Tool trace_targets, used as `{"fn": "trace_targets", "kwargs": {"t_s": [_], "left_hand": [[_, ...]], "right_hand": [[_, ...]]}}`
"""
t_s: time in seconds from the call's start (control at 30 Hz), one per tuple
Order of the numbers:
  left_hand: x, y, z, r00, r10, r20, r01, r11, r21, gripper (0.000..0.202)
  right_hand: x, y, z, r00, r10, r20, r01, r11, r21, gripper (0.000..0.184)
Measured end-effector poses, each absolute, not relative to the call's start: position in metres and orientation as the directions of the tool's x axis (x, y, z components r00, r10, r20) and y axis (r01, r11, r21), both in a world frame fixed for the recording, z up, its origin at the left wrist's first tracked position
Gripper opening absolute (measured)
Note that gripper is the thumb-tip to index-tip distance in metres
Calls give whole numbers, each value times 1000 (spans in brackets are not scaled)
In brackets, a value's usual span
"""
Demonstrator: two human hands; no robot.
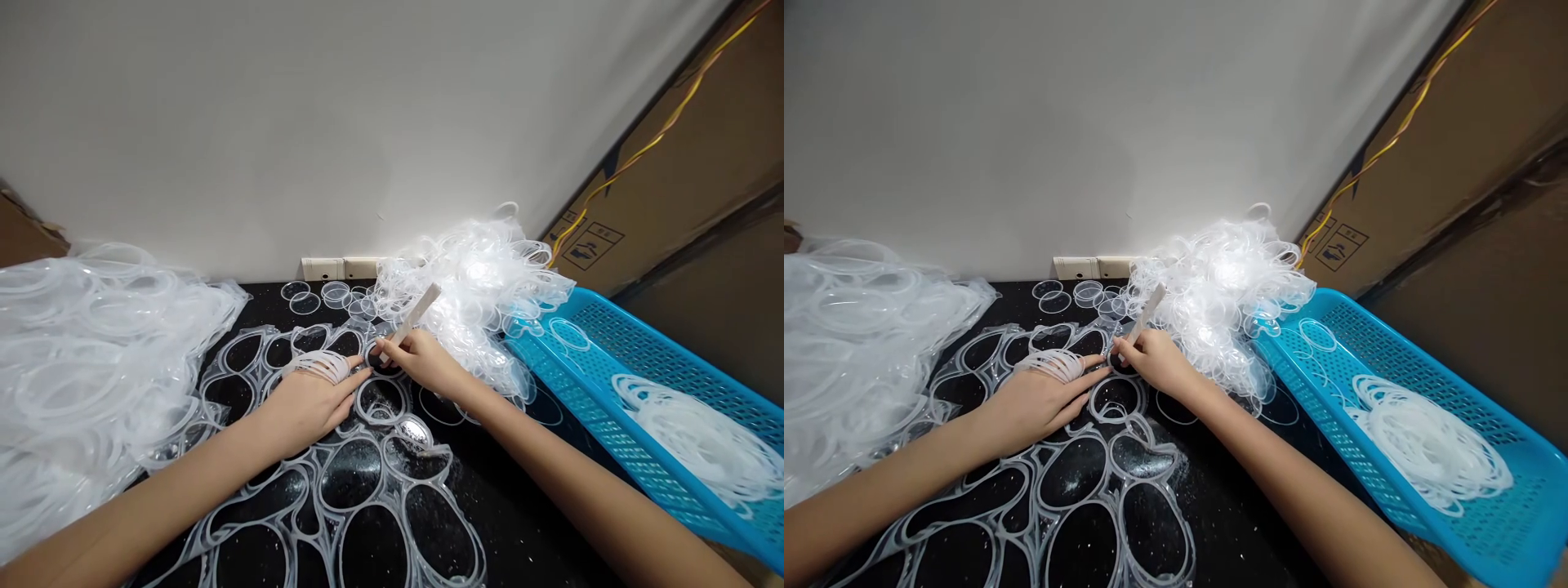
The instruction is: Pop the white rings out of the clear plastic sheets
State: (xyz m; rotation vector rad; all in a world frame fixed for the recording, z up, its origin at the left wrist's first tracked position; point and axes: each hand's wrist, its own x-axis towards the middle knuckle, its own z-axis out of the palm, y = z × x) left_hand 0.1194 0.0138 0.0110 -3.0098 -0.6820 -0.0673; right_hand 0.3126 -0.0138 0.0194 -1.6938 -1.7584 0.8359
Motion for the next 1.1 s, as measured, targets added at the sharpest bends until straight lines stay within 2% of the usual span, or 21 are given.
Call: {"fn": "trace_targets", "kwargs": {"t_s": [0.13,0.3,0.37,0.53,0.63,0.73,0.83,0.97,1.03,1.1], "left_hand": [[120,12,12,902,428,59,431,-902,-33,40],[119,10,10,904,421,70,425,-904,-50,40],[120,10,10,898,431,82,436,-898,-57,40],[124,10,8,883,463,73,466,-884,-34,44],[125,9,7,855,513,76,517,-855,-42,48],[122,7,6,866,497,60,500,-864,-62,50],[119,5,7,864,502,30,503,-861,-71,49],[116,9,10,840,542,3,542,-840,12,48],[115,13,15,817,576,-21,574,-810,124,46],[112,16,23,775,631,-34,609,-731,306,42]], "right_hand": [[312,-15,18,-59,998,-37,679,13,-734,32],[307,-17,19,-88,995,53,759,102,-643,32],[303,-20,20,-120,987,103,831,157,-534,31],[284,-33,15,-330,936,121,927,345,-148,21],[283,-34,8,-367,916,159,923,380,-64,23],[304,-25,8,-274,935,226,948,302,-99,27],[341,-15,26,-82,931,356,958,172,-228,31],[380,-16,67,156,775,612,946,61,-319,28],[381,-22,84,259,764,590,901,29,-433,30],[369,-31,94,234,898,372,770,62,-635,30]]}}
